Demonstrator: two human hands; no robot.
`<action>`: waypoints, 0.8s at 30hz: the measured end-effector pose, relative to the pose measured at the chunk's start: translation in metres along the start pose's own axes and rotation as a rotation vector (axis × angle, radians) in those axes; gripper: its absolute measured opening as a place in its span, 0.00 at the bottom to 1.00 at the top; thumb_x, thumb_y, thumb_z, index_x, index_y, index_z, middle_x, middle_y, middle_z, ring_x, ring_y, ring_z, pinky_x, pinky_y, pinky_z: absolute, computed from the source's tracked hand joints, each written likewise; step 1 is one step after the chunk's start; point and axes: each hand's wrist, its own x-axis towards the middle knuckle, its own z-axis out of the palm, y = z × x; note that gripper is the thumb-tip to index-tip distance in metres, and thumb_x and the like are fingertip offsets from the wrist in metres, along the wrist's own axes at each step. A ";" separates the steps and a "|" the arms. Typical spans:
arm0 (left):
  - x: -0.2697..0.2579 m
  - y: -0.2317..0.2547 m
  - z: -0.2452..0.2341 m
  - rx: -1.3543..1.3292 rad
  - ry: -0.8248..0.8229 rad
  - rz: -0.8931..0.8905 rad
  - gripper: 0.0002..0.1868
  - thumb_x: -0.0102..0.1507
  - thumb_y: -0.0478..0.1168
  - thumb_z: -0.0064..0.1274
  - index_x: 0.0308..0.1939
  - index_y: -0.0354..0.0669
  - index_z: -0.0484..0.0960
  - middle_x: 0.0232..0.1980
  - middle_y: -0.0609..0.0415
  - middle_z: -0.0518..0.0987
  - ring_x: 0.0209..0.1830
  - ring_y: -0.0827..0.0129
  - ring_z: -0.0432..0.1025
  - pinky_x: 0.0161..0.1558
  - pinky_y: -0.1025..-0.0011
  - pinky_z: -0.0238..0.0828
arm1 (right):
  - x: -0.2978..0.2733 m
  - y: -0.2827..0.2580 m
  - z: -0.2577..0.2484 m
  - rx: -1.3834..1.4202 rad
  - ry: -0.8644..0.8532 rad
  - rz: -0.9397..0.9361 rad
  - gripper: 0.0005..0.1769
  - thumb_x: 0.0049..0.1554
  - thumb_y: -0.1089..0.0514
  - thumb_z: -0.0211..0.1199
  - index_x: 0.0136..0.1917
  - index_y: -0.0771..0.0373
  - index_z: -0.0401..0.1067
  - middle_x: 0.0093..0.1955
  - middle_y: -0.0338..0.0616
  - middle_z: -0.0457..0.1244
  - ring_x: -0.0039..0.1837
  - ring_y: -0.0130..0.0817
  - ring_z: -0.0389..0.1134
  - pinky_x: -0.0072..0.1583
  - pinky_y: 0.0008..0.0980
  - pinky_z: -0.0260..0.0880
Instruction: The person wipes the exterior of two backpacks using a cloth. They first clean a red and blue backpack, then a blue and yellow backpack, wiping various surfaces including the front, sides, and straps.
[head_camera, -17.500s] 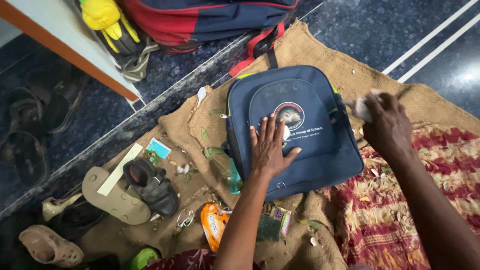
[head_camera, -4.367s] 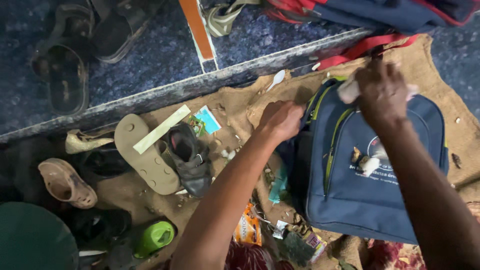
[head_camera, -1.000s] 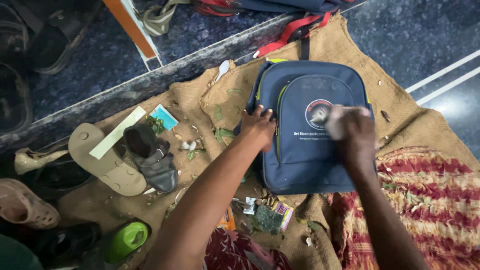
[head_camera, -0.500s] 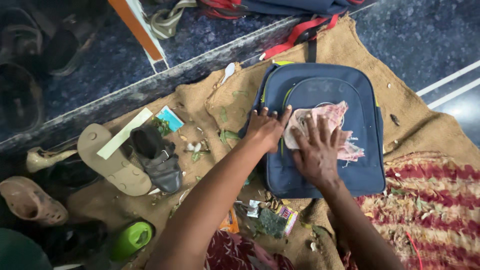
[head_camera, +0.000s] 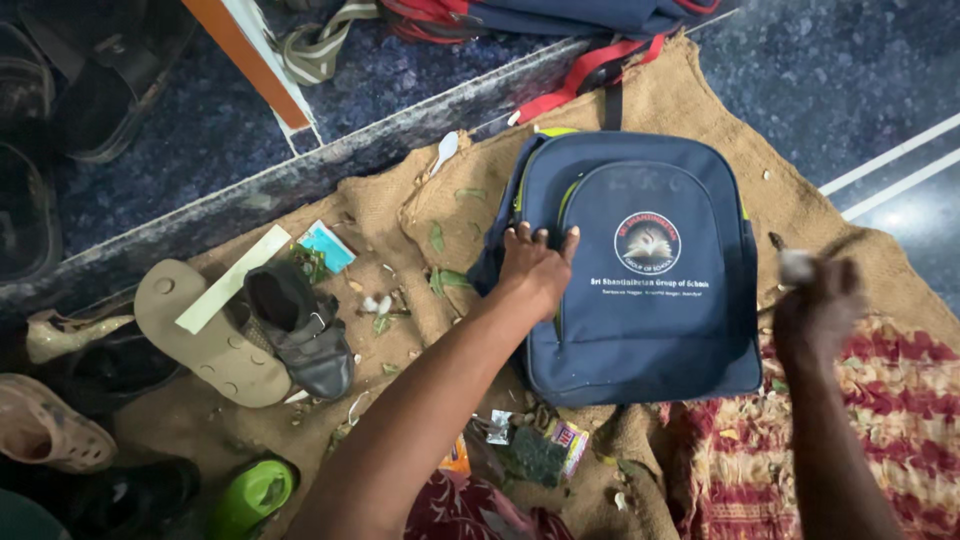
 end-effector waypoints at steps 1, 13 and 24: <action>0.000 0.002 0.002 0.008 -0.023 0.006 0.64 0.54 0.46 0.68 0.81 0.47 0.37 0.78 0.34 0.55 0.76 0.33 0.48 0.70 0.41 0.45 | 0.002 0.010 -0.010 -0.019 0.019 -0.005 0.12 0.64 0.71 0.57 0.59 0.62 0.72 0.64 0.56 0.59 0.68 0.55 0.58 0.67 0.53 0.64; 0.026 0.019 0.018 -0.013 -0.013 -0.081 0.52 0.62 0.44 0.57 0.82 0.48 0.40 0.76 0.30 0.58 0.76 0.30 0.51 0.70 0.36 0.44 | -0.023 -0.152 -0.002 0.055 -0.089 -0.458 0.30 0.46 0.61 0.67 0.64 0.51 0.77 0.77 0.60 0.53 0.77 0.68 0.49 0.71 0.65 0.48; 0.004 0.014 -0.008 -0.078 -0.041 -0.033 0.69 0.50 0.48 0.75 0.82 0.43 0.40 0.75 0.25 0.60 0.76 0.28 0.50 0.71 0.35 0.44 | 0.064 -0.086 0.006 0.180 0.051 -0.287 0.23 0.55 0.72 0.59 0.63 0.59 0.76 0.71 0.63 0.61 0.74 0.62 0.61 0.73 0.53 0.63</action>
